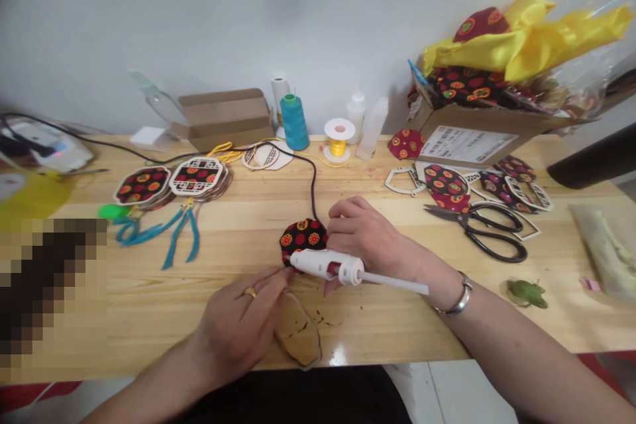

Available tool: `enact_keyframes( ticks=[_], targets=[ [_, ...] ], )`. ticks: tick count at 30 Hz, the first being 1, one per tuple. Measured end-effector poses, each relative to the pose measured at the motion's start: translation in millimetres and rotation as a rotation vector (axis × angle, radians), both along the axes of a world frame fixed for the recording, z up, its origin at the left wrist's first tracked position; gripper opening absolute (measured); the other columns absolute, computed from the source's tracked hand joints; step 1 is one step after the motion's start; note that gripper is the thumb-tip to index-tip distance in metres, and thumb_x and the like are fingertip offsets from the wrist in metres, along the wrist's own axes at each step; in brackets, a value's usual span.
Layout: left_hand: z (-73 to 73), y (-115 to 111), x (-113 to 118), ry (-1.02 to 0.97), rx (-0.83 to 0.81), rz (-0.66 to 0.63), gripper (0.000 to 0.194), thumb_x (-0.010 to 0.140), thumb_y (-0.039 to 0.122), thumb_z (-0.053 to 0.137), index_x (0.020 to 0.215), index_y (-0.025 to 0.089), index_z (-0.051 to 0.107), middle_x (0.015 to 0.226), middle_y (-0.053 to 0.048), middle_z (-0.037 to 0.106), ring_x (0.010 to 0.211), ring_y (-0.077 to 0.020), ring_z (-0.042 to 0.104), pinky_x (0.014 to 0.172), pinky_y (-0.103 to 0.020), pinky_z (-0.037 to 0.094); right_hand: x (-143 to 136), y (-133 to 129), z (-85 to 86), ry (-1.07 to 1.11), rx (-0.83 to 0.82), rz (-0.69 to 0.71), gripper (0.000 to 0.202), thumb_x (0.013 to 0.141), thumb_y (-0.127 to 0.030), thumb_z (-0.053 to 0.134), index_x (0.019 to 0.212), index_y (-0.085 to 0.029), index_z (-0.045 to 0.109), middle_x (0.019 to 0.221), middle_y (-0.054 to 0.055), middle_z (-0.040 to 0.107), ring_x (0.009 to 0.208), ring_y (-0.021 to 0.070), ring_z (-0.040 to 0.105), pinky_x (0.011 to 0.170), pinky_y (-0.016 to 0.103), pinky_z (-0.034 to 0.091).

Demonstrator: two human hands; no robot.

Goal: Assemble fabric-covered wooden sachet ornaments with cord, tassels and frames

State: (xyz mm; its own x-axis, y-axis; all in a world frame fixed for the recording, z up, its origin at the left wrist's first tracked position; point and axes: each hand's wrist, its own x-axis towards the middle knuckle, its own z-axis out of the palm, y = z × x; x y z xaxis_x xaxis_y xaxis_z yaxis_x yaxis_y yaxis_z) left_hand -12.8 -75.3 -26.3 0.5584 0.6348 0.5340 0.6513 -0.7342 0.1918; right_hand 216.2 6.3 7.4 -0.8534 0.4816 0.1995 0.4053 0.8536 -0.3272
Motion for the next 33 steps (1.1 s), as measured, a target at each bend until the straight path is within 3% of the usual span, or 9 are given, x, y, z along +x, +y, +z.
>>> enact_keyframes(
  ticks=[17, 23, 27, 30, 33],
  targets=[
    [-0.7, 0, 0, -0.012, 0.018, 0.006, 0.023, 0.075, 0.003, 0.044, 0.093, 0.008, 0.059, 0.085, -0.014, 0.073, 0.079, -0.0242, 0.07, 0.068, -0.034, 0.06, -2, -1, 8.2, -0.017, -0.102, 0.015, 0.043, 0.08, -0.058, 0.053, 0.064, -0.018, 0.058, 0.067, 0.003, 0.054, 0.084, 0.0194, 0.043, 0.079, 0.035, 0.031],
    [-8.1, -2, -4, -0.009, -0.008, 0.002, 0.026, 0.075, 0.002, 0.047, 0.098, 0.006, 0.059, 0.089, -0.013, 0.072, 0.083, -0.0239, 0.068, 0.07, -0.035, 0.059, 10, 4, 3.4, 0.178, -0.121, 0.039, 0.041, 0.077, -0.057, 0.059, 0.064, -0.018, 0.056, 0.063, 0.002, 0.054, 0.071, 0.0166, 0.044, 0.077, 0.036, 0.035],
    [-5.7, -2, -8, -0.087, -0.052, 0.005, 0.026, 0.078, 0.004, 0.051, 0.102, 0.007, 0.06, 0.092, -0.012, 0.071, 0.086, -0.0207, 0.066, 0.077, -0.032, 0.056, 30, 15, 0.5, 0.454, -0.06, -0.113, 0.037, 0.073, -0.056, 0.063, 0.071, -0.019, 0.059, 0.066, 0.003, 0.058, 0.065, 0.0175, 0.048, 0.078, 0.041, 0.038],
    [6.3, 1, -8, -0.215, -0.173, 0.149, 0.018, 0.083, 0.01, 0.052, 0.096, 0.011, 0.064, 0.088, -0.008, 0.068, 0.08, -0.016, 0.064, 0.072, -0.026, 0.053, 48, 24, -4.5, 0.631, 0.023, -0.31, 0.032, 0.075, -0.054, 0.062, 0.069, -0.022, 0.059, 0.066, 0.004, 0.058, 0.07, 0.0212, 0.051, 0.08, 0.045, 0.039],
    [19.5, 8, -8, -0.298, -0.424, 0.301, 0.016, 0.085, 0.018, 0.052, 0.088, 0.017, 0.068, 0.08, -0.003, 0.067, 0.073, -0.0122, 0.063, 0.065, -0.021, 0.051, 60, 31, -11.8, 0.781, 0.068, -0.442, 0.031, 0.075, -0.051, 0.064, 0.064, -0.023, 0.059, 0.062, 0.002, 0.054, 0.07, 0.0218, 0.052, 0.077, 0.044, 0.042]
  ],
)
